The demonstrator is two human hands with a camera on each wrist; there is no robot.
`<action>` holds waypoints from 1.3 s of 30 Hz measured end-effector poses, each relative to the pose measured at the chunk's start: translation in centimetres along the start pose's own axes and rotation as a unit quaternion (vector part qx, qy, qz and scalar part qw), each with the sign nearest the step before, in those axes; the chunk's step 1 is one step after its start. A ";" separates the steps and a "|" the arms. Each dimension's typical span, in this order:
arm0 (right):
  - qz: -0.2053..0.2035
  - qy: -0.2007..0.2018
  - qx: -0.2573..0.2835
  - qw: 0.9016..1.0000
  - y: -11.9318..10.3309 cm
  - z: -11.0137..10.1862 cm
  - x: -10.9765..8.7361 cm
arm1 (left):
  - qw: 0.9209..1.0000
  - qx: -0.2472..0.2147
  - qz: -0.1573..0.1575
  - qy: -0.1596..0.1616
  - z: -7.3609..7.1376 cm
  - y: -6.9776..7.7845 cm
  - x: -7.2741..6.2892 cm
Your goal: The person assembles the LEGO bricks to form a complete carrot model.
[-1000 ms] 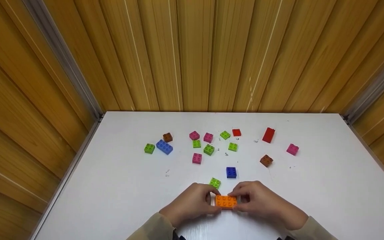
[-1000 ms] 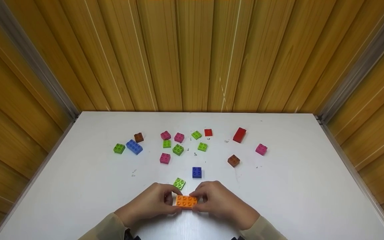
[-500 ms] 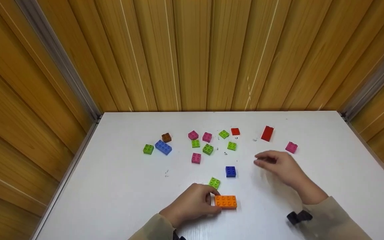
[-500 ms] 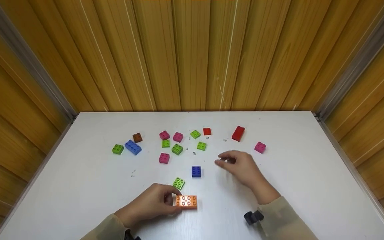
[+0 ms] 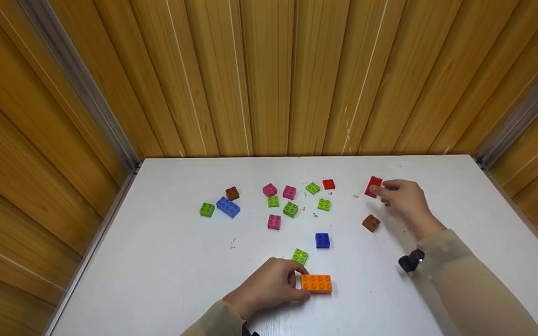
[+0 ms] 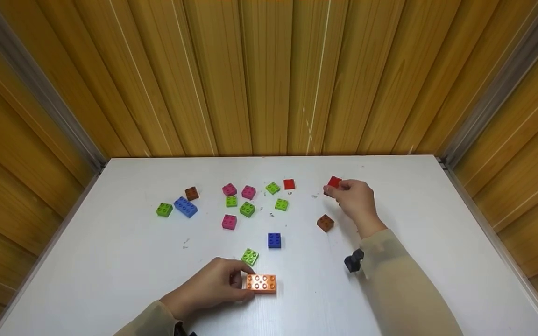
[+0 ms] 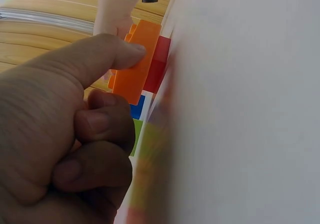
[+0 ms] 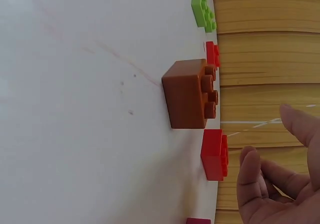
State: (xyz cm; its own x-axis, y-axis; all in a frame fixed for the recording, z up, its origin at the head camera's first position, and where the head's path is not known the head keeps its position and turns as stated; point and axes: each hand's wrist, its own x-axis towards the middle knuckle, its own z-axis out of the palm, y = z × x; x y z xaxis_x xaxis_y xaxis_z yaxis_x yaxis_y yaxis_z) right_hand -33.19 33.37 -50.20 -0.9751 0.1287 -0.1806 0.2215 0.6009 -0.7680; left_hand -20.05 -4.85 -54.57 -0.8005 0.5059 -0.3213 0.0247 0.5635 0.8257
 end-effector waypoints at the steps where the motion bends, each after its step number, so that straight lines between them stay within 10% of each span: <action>1: 0.008 -0.001 0.001 1.000 -0.2 0.0 0.4 | 1.000 0.000 0.000 0.000 0.0 0.0 0.0; 15: 0.086 0.016 0.024 0.996 -0.1 1.1 3.3 | 1.000 0.011 0.002 0.004 0.0 -0.1 0.1; 39: 0.038 0.023 0.016 0.999 -0.2 1.4 2.1 | 1.000 0.017 0.006 0.007 0.1 -0.1 0.1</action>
State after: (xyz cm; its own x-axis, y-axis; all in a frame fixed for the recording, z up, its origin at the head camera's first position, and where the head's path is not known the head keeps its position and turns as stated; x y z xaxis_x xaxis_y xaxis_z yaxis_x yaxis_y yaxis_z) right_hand -35.30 32.39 -51.29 -0.9546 0.2104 -0.2108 0.2945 0.5623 -0.7727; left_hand -20.06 -4.79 -54.77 -0.8089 0.5031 -0.3043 0.0540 0.5789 0.8136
